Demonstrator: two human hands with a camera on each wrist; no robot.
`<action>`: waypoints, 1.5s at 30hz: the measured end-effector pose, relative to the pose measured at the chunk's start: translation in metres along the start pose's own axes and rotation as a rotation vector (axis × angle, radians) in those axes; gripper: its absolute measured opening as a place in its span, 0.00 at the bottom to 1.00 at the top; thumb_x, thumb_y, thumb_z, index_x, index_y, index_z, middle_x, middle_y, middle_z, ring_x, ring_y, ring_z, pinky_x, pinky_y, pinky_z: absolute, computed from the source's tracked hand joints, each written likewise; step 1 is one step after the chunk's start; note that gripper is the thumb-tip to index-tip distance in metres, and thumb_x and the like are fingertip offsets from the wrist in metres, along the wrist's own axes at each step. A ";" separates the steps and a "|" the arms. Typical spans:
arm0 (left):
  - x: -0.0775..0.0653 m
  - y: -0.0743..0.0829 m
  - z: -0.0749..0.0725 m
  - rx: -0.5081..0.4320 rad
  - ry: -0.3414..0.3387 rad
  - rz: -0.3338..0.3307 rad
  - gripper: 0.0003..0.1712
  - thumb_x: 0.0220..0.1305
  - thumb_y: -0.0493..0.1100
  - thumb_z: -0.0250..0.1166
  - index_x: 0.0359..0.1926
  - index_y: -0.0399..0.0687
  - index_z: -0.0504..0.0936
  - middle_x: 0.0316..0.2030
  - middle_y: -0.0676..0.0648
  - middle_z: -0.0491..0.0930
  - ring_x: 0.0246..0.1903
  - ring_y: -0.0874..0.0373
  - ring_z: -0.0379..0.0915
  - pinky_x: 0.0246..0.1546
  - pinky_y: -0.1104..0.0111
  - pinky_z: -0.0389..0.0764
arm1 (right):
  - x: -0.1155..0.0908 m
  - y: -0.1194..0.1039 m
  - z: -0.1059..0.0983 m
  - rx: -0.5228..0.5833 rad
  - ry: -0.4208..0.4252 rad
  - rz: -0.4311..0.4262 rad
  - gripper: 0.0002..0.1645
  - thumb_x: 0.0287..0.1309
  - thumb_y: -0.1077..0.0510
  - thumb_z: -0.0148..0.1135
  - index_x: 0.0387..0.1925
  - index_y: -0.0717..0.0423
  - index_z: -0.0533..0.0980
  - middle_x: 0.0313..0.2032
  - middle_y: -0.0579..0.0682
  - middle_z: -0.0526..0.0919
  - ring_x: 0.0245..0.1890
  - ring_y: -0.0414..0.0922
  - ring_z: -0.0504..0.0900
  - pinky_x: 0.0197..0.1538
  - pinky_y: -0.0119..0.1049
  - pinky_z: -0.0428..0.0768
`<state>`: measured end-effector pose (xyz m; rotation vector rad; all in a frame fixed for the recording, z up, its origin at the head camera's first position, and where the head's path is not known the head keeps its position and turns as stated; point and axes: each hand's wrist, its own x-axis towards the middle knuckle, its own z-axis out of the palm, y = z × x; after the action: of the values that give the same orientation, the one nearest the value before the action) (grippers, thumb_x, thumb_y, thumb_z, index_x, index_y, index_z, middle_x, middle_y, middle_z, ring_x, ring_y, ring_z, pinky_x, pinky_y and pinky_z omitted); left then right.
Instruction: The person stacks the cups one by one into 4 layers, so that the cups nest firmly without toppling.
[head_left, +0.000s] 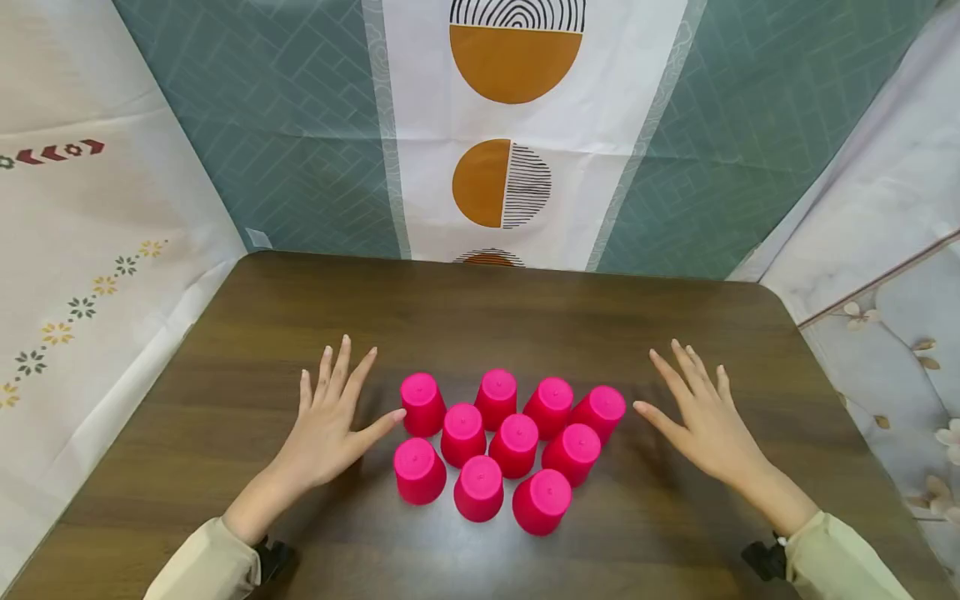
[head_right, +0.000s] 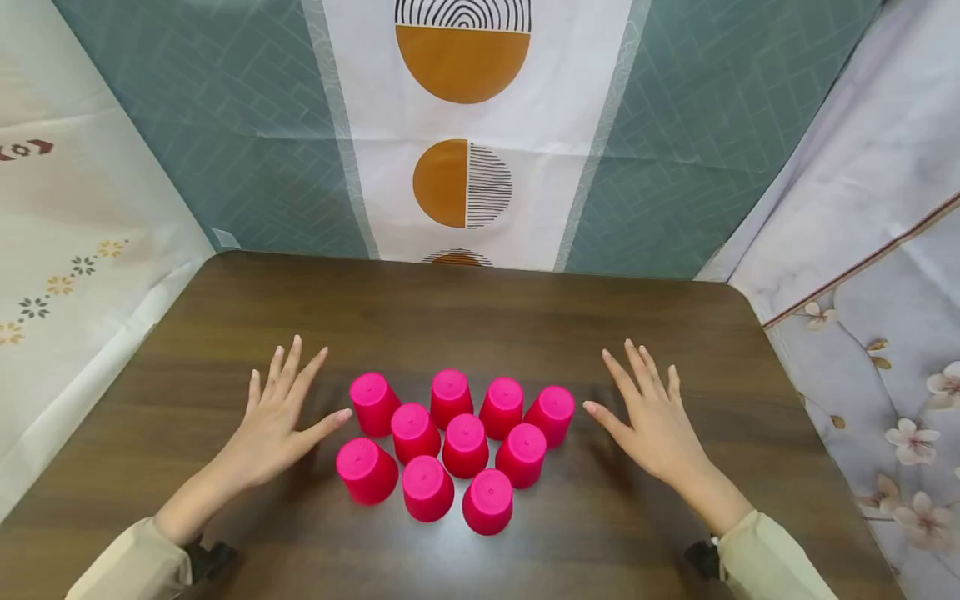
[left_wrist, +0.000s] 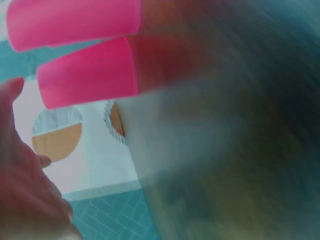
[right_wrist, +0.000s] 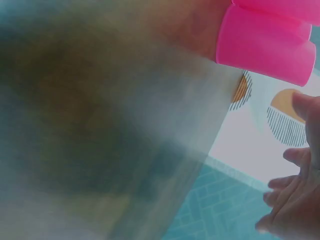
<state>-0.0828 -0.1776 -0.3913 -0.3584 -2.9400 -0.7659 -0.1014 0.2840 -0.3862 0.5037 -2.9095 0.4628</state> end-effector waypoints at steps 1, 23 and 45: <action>0.002 0.001 0.000 -0.042 -0.007 0.013 0.50 0.58 0.66 0.58 0.73 0.62 0.42 0.73 0.47 0.30 0.71 0.42 0.23 0.64 0.40 0.26 | 0.006 -0.001 -0.002 0.022 0.005 -0.019 0.45 0.58 0.41 0.59 0.72 0.46 0.51 0.71 0.60 0.49 0.71 0.58 0.44 0.67 0.63 0.33; 0.032 0.026 0.006 -0.386 -0.126 0.265 0.36 0.44 0.43 0.76 0.57 0.56 0.75 0.59 0.50 0.70 0.57 0.53 0.68 0.49 0.55 0.77 | 0.090 -0.117 -0.002 0.259 -0.392 -0.345 0.43 0.50 0.47 0.69 0.66 0.46 0.62 0.62 0.45 0.69 0.62 0.46 0.68 0.58 0.46 0.73; 0.053 0.017 0.004 -0.435 -0.245 0.162 0.34 0.43 0.45 0.76 0.54 0.46 0.76 0.44 0.49 0.79 0.41 0.58 0.77 0.45 0.62 0.80 | 0.093 -0.138 0.018 0.231 -0.404 -0.362 0.36 0.50 0.52 0.69 0.61 0.55 0.69 0.57 0.51 0.74 0.56 0.48 0.74 0.50 0.38 0.79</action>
<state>-0.1301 -0.1506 -0.3796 -0.7603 -2.8823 -1.4274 -0.1420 0.1263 -0.3468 1.2638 -3.0362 0.7149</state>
